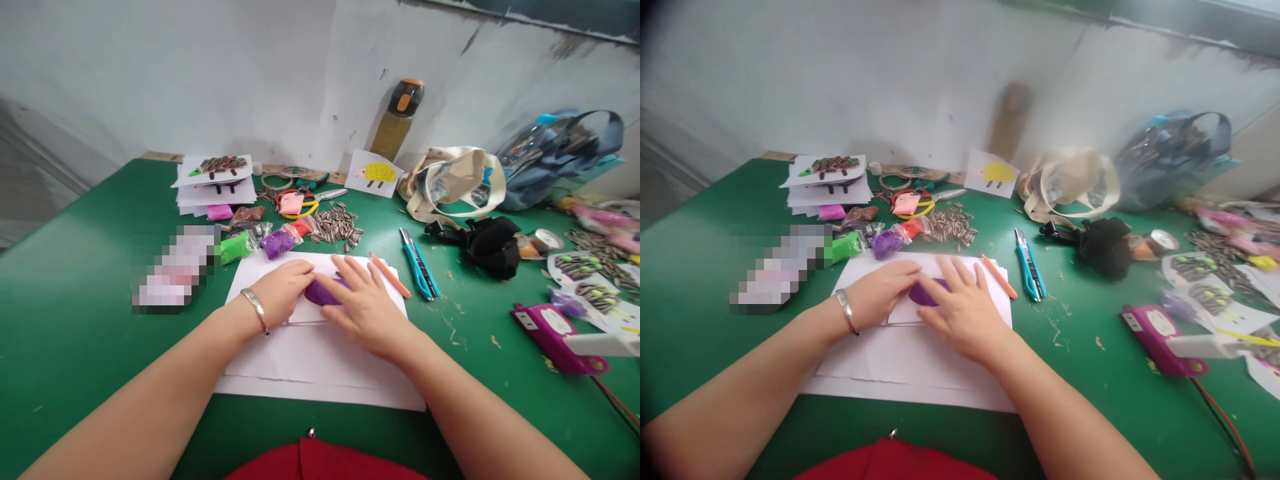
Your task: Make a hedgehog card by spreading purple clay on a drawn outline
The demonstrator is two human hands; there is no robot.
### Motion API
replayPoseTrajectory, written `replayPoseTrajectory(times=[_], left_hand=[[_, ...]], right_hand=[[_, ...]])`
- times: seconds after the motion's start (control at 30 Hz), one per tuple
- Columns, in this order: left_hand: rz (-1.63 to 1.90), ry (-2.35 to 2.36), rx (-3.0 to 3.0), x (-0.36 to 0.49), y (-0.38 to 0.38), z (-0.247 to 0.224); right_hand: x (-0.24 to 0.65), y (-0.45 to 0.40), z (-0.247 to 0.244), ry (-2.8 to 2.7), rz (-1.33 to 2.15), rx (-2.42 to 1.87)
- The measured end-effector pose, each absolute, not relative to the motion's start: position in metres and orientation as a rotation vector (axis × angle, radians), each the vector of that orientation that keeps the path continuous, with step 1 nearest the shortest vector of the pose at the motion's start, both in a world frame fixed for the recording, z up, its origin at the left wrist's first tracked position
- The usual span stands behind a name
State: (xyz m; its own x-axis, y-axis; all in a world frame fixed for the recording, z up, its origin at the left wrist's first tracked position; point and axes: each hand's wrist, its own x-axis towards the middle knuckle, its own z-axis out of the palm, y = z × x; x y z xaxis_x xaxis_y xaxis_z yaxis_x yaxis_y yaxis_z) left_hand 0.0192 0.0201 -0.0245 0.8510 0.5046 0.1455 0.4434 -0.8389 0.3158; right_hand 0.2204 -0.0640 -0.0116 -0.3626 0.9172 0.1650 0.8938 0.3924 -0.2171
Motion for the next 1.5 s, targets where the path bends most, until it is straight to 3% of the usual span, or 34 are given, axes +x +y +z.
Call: replayPoseTrajectory(times=[0.13, 0.67, 1.0, 1.5], left_hand=[[0.334, 0.704, 2.807, 0.018, 0.021, -0.025], [0.265, 0.705, 2.811, 0.024, 0.015, -0.010], [0.532, 0.701, 2.844, 0.027, 0.007, -0.006], [0.097, 0.739, 2.868, 0.037, -0.004, -0.021]], right_hand=[[0.238, -0.047, -0.015, -2.108, 0.171, -1.651], [0.240, -0.032, -0.029, -1.986, 0.248, -1.701], [0.260, -0.058, -0.008, -2.114, 0.434, -1.546], [0.266, -0.059, 0.001, -2.207, 0.539, -1.596]])
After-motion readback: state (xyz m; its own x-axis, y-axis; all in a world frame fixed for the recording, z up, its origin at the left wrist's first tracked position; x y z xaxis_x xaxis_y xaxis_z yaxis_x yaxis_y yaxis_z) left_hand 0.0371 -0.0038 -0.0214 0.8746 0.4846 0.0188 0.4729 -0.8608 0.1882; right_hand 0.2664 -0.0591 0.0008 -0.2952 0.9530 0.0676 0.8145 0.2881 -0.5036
